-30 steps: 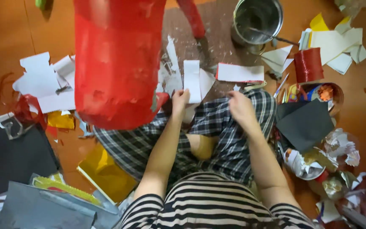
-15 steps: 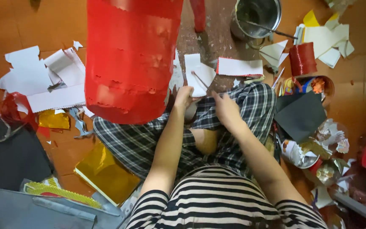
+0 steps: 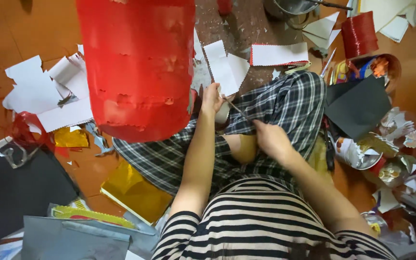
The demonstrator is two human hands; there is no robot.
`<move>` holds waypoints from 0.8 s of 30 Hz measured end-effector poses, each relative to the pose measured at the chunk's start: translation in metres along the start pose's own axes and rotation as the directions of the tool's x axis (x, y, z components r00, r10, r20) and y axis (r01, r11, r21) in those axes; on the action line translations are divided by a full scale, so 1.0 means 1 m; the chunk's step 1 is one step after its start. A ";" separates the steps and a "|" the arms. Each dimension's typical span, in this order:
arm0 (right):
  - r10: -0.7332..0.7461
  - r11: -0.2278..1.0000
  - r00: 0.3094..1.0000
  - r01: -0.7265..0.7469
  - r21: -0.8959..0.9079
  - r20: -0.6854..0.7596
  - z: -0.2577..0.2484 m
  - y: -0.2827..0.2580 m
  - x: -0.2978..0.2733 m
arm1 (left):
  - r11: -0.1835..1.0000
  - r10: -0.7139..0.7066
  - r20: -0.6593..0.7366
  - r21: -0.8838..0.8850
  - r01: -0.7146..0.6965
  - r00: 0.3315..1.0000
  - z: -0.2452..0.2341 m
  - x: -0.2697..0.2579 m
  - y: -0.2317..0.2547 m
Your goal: Applying decorative paper and foil to a bamboo lantern frame
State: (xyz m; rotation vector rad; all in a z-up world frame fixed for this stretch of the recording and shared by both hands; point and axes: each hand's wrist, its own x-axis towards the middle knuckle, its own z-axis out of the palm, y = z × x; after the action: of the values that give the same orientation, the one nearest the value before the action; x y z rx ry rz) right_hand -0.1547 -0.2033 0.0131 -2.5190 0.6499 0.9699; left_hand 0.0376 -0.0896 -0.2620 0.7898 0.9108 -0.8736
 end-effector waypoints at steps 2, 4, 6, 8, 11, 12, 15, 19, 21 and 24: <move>0.035 0.996 0.999 -0.036 0.077 0.017 -0.025 -0.001 -0.011 | 1.000 -0.001 0.014 -0.028 0.001 1.000 0.034 -0.075 0.027; 0.063 0.997 0.998 -0.062 0.035 -0.015 -0.025 0.024 0.009 | 1.000 0.005 0.007 -0.031 -0.005 1.000 0.020 -0.055 0.017; 0.088 0.996 0.995 -0.089 -0.006 -0.054 -0.050 0.010 0.019 | 0.999 0.016 0.004 -0.032 -0.015 1.000 0.012 -0.041 0.009; 0.003 0.990 0.998 0.007 0.141 -0.070 -0.099 -0.043 0.019 | 1.000 0.027 0.011 -0.003 -0.027 1.000 0.008 -0.032 0.004; -0.058 0.990 0.983 0.080 0.119 -0.176 -0.041 -0.027 0.115 | 0.997 0.033 0.025 0.067 -0.035 0.999 -0.002 -0.020 -0.006; -0.062 0.988 0.981 0.086 0.126 -0.186 -0.038 -0.037 0.121 | 0.996 0.044 0.030 0.075 -0.046 0.999 0.000 -0.024 -0.006; -0.016 0.941 0.974 0.092 0.327 -0.227 -0.035 -0.062 0.138 | 0.998 0.040 -0.003 0.039 -0.040 0.999 0.007 -0.035 0.002; -0.039 0.955 0.951 0.125 0.269 -0.306 -0.025 -0.042 0.141 | 0.993 0.053 -0.014 0.106 -0.051 0.998 0.004 -0.044 0.004; -0.076 0.959 0.937 0.162 0.232 -0.341 -0.026 -0.027 0.144 | 0.990 0.072 -0.020 0.119 -0.069 0.997 0.011 -0.058 0.009; 0.052 0.952 0.972 0.021 0.307 -0.228 -0.029 -0.029 0.145 | 0.984 0.105 -0.035 0.146 -0.099 0.994 0.008 -0.067 0.011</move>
State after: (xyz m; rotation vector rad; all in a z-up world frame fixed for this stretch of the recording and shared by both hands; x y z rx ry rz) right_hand -0.0285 -0.2344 -0.0625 -2.3656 0.8220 0.5285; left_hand 0.0268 -0.0724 -0.1971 0.9754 0.8431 -0.8417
